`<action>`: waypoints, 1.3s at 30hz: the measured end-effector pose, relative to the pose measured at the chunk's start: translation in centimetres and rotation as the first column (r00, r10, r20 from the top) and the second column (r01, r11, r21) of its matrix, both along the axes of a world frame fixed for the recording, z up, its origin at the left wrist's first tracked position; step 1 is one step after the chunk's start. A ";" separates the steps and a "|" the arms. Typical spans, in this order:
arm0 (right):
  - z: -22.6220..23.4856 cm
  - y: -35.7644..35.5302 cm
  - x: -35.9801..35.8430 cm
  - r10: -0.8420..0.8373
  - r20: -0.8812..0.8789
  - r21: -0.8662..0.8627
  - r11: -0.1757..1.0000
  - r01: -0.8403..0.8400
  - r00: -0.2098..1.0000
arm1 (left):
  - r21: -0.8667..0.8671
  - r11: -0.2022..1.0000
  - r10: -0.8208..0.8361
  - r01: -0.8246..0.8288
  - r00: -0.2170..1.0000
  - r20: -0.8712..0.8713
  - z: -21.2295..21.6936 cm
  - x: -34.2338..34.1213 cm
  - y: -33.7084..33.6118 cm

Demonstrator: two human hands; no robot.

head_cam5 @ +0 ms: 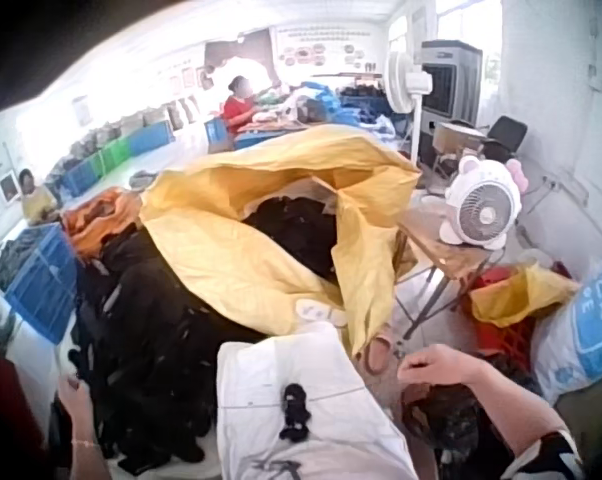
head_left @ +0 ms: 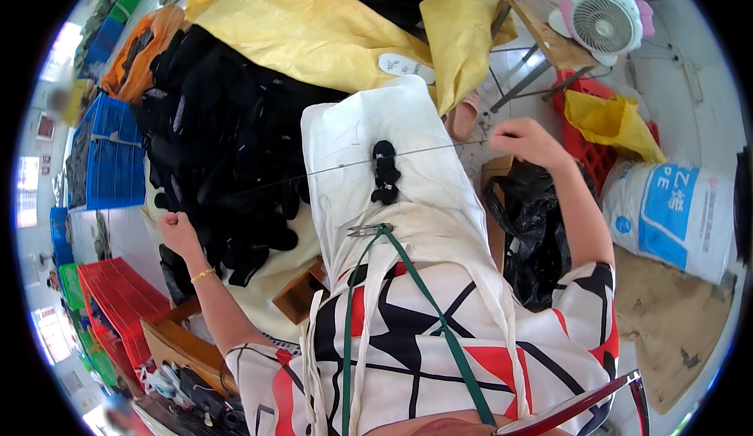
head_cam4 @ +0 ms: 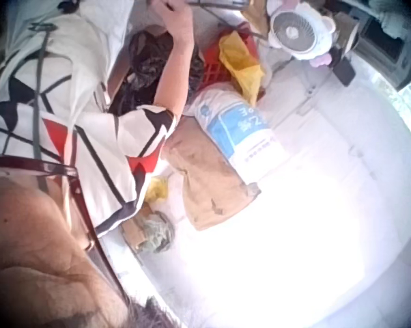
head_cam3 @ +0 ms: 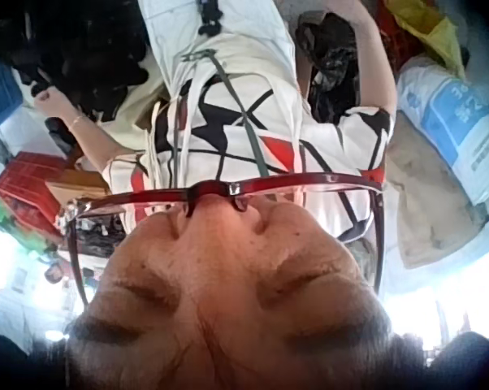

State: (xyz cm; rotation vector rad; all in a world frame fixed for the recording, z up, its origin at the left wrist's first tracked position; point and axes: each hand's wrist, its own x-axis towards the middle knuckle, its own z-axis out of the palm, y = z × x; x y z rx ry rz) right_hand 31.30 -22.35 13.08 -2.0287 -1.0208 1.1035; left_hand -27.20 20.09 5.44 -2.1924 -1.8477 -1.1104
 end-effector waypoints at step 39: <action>-11.1 7.1 -4.2 -0.260 -0.524 0.322 0.821 0.471 0.811 | -0.601 0.222 -0.889 0.768 0.413 0.198 -8.1 34.4 -15.9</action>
